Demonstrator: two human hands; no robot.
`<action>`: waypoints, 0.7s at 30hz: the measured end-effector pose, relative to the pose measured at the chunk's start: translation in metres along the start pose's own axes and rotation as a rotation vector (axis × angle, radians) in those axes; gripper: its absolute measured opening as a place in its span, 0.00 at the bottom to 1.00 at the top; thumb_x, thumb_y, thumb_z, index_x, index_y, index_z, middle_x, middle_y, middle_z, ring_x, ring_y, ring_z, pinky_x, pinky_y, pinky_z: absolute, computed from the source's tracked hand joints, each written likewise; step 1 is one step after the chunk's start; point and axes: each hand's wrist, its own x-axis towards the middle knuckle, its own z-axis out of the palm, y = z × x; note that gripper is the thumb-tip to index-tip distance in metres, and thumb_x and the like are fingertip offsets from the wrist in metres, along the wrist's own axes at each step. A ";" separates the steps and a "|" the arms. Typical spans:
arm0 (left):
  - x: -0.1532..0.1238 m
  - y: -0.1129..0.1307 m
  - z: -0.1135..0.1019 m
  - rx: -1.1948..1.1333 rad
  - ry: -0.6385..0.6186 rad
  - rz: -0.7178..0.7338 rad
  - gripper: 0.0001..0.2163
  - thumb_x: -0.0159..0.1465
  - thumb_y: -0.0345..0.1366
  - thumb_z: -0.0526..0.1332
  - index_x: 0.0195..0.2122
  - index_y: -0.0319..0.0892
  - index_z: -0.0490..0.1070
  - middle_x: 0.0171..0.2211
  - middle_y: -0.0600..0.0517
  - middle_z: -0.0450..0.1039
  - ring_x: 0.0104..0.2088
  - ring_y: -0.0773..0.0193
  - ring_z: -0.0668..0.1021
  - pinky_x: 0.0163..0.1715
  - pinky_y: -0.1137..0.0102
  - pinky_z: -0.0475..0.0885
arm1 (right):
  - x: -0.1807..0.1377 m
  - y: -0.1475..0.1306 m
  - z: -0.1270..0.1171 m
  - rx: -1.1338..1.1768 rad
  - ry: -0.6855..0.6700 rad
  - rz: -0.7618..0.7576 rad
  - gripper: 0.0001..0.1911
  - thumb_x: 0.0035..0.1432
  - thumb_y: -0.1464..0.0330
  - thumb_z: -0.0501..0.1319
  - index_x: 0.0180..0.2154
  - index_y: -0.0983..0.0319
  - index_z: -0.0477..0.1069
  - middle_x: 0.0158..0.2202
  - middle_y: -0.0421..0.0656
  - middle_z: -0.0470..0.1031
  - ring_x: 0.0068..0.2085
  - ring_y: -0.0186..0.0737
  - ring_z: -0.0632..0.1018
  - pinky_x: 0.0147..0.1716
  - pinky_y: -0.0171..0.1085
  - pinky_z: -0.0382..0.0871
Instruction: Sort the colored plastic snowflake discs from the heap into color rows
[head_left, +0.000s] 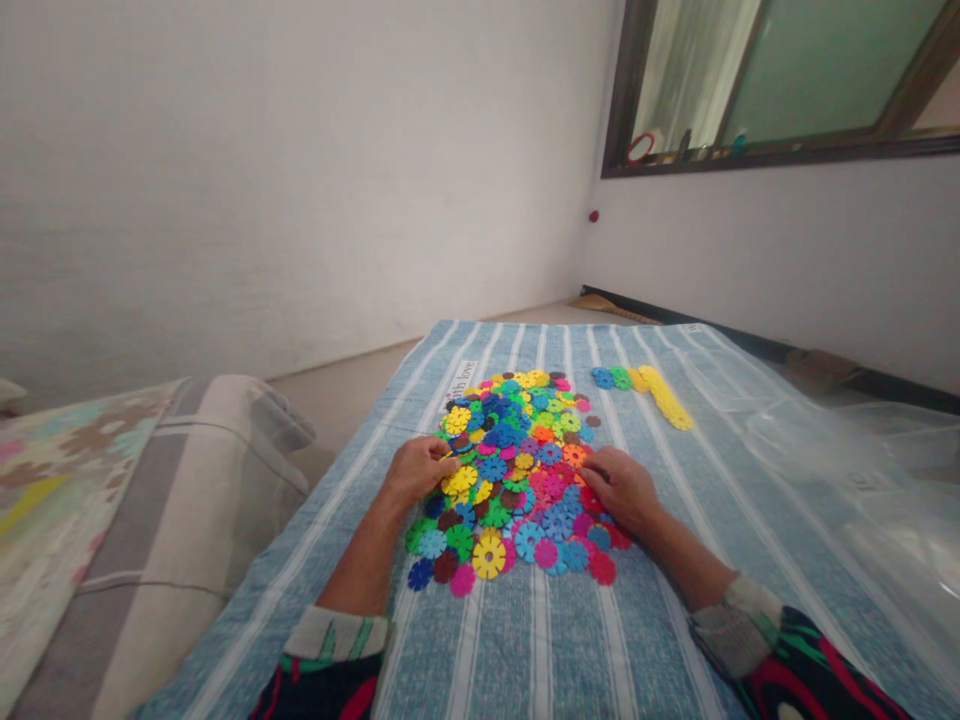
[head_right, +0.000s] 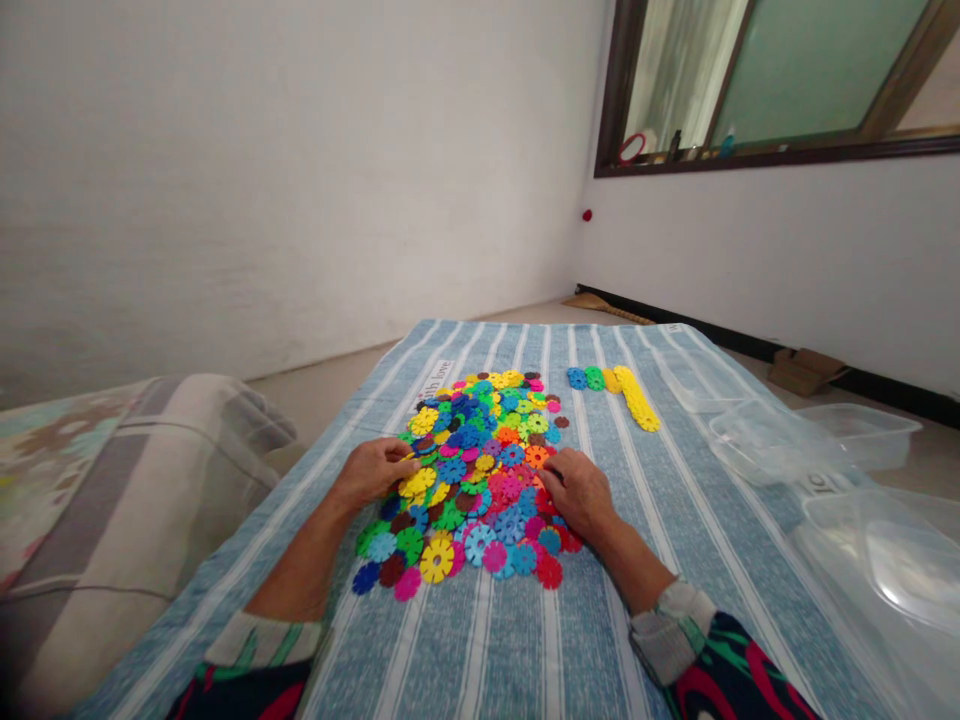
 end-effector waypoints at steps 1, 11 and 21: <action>0.000 0.000 0.000 -0.009 0.007 -0.006 0.11 0.43 0.43 0.61 0.23 0.41 0.74 0.18 0.56 0.71 0.22 0.65 0.72 0.21 0.74 0.61 | 0.000 0.000 0.000 -0.001 -0.001 -0.002 0.11 0.60 0.64 0.54 0.31 0.60 0.73 0.31 0.42 0.71 0.35 0.37 0.70 0.35 0.34 0.60; -0.002 0.006 0.000 0.028 0.077 0.041 0.15 0.49 0.46 0.55 0.22 0.40 0.75 0.20 0.55 0.73 0.25 0.62 0.74 0.25 0.73 0.62 | -0.001 -0.002 -0.001 0.001 -0.003 0.006 0.11 0.60 0.65 0.54 0.30 0.60 0.73 0.31 0.41 0.70 0.35 0.37 0.70 0.35 0.34 0.59; -0.004 0.014 0.004 0.042 0.141 0.073 0.16 0.51 0.46 0.53 0.21 0.41 0.74 0.20 0.55 0.73 0.25 0.62 0.74 0.25 0.72 0.62 | -0.001 -0.005 0.001 -0.032 0.009 -0.001 0.10 0.60 0.66 0.54 0.29 0.60 0.71 0.31 0.41 0.70 0.36 0.37 0.70 0.35 0.34 0.59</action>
